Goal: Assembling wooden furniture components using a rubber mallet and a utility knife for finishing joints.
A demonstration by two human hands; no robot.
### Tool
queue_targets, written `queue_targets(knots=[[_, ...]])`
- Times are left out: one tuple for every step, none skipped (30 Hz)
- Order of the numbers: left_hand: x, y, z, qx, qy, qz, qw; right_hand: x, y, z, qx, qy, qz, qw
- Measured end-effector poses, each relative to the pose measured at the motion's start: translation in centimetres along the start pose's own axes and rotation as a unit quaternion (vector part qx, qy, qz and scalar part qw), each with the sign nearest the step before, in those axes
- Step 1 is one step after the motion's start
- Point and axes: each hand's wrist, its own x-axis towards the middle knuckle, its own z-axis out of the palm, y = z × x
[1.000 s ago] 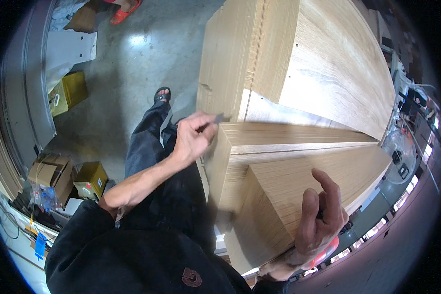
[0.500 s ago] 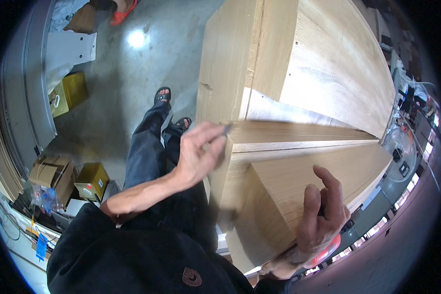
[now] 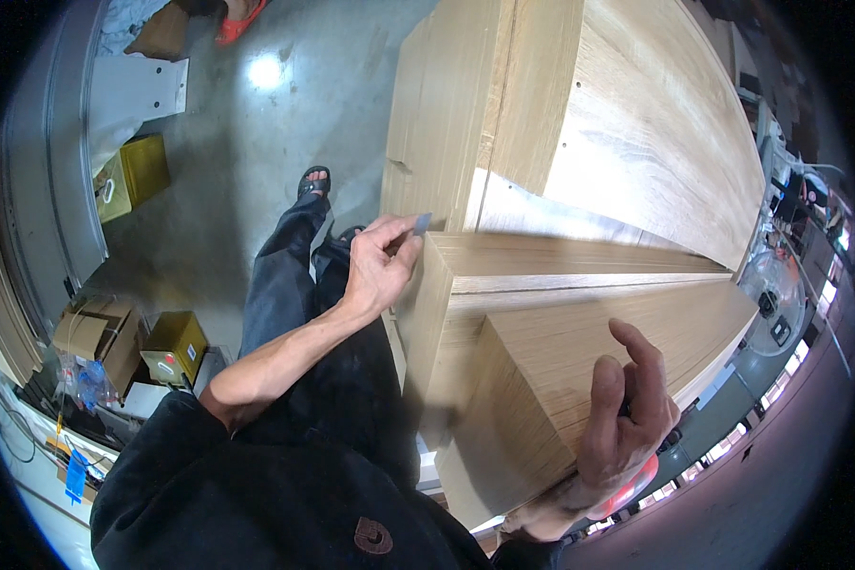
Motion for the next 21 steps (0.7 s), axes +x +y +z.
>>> queue_targets(knots=[[0.1,0.2,0.0,-0.004,-0.004,0.009,1.0,0.0,0.1,0.0,-0.005,0.0,-0.006,1.0],[-0.3,0.6,0.0,-0.003,-0.002,0.009,1.0,0.0,0.2,0.0,-0.01,0.001,-0.013,1.0],[-0.9,1.8,0.1,-0.009,-0.009,0.036,0.999,0.0,0.2,0.0,-0.011,0.002,-0.013,1.0],[-1.7,2.9,0.2,-0.015,-0.016,0.061,0.998,0.0,0.3,-0.1,-0.017,-0.001,-0.012,1.0],[-2.5,4.3,-0.1,-0.046,-0.054,0.068,0.995,0.0,0.3,-0.1,-0.024,-0.003,-0.01,1.0],[-3.5,5.9,-0.1,-0.049,-0.052,0.126,0.989,0.0,0.4,0.0,-0.023,-0.005,-0.009,1.0],[-4.3,7.0,-0.6,-0.045,-0.089,0.17,0.98,0.0,0.5,0.0,-0.013,-0.002,-0.015,1.0],[-4.8,7.7,-0.5,-0.059,-0.081,0.186,0.977,0.0,0.6,0.0,-0.004,0.002,-0.021,1.0],[-5.1,8.0,-0.3,-0.074,-0.072,0.203,0.974,0.0,0.8,0.0,-0.002,0.001,-0.022,1.0],[-4.3,7.1,-0.3,-0.056,-0.062,0.192,0.978,-0.1,0.8,-0.1,0.01,0.004,-0.02,1.0],[-2.7,5.6,-0.3,-0.039,-0.052,0.18,0.982,-0.2,0.7,-0.2,0.022,0.007,-0.017,1.0],[-1.2,4.7,-1.0,-0.01,-0.041,0.127,0.991,-0.3,0.6,-0.3,0.022,0.009,-0.016,1.0],[-0.1,3.1,-1.1,-0.01,-0.013,0.072,0.997,-0.2,0.4,-0.1,0.017,0.006,-0.013,1.0],[0.5,1.3,-1.1,0.006,0.009,0.027,1.0,-0.1,0.3,0.2,0.011,0.002,-0.01,1.0],[0.6,0.9,-0.9,0.007,0.009,0.026,1.0,-0.1,0.2,0.2,0.011,0.001,-0.009,1.0],[0.6,0.7,-0.8,0.005,0.002,0.017,1.0,-0.1,0.2,0.3,0.02,0.006,-0.015,1.0],[0.6,0.4,-0.6,0.003,-0.005,0.008,1.0,-0.1,0.2,0.4,0.028,0.011,-0.02,0.999],[0.8,0.6,-0.2,0.009,-0.01,0.015,1.0,-0.1,0.2,0.3,0.028,0.009,-0.02,0.999],[0.5,0.9,-0.1,0.01,-0.009,0.014,1.0,0.0,0.1,0.2,0.022,0.005,-0.022,0.999],[-0.4,1.5,-0.1,0.005,-0.01,0.011,1.0,0.0,0.1,0.1,0.017,0.001,-0.025,1.0],[-0.9,2.4,0.1,-0.006,-0.016,0.011,1.0,0.1,0.2,0.0,0.014,0.003,-0.024,1.0]])
